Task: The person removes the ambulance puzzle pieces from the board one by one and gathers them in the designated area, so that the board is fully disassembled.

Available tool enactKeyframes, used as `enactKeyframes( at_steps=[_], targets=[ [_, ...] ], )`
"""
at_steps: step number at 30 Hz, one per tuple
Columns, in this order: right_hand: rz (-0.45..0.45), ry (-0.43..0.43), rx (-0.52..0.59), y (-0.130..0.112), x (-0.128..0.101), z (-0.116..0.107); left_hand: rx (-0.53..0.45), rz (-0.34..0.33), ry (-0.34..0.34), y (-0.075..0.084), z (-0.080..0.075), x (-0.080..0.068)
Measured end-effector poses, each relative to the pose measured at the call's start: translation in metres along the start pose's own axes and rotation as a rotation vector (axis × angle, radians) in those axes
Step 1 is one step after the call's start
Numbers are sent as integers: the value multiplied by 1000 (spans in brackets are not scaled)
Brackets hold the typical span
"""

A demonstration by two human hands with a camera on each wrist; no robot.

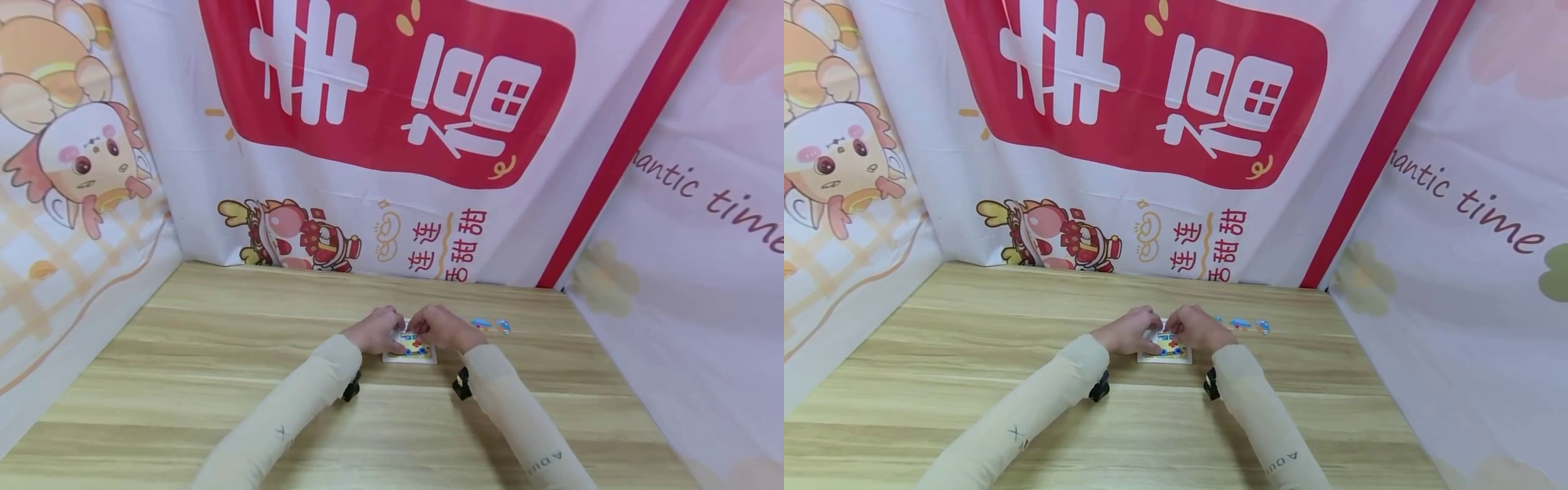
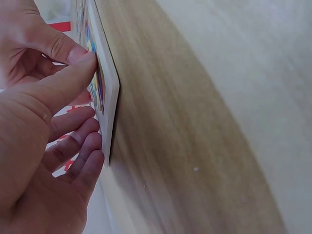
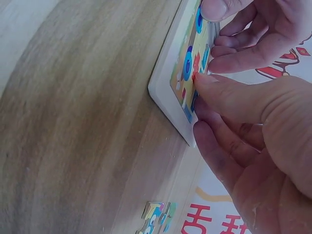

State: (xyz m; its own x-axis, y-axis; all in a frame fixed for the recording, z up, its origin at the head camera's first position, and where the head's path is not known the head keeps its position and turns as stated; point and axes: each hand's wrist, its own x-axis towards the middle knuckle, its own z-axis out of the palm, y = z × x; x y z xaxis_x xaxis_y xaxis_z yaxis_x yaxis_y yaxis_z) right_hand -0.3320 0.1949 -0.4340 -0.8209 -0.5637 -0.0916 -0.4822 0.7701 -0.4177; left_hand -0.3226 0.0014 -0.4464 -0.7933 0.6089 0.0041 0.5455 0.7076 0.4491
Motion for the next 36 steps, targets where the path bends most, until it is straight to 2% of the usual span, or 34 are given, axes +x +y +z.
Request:
enactKeyframes(
  at_steps=[13, 22, 28, 33, 36],
  targets=[
    [30, 22, 48, 1, 0, 2, -15, 18, 31, -5, 6, 2],
    [56, 70, 128, 0, -4, 1, -20, -8, 25, -4, 6, 1],
    [66, 103, 211, 2, -3, 3, -2, 0, 37, -4, 5, 2],
    [46, 154, 244, 6, -5, 3, -3, 7, 38, -2, 4, 0],
    [63, 180, 265, 10, -9, -1, -4, 13, 37, -1, 3, -1]
  ],
)
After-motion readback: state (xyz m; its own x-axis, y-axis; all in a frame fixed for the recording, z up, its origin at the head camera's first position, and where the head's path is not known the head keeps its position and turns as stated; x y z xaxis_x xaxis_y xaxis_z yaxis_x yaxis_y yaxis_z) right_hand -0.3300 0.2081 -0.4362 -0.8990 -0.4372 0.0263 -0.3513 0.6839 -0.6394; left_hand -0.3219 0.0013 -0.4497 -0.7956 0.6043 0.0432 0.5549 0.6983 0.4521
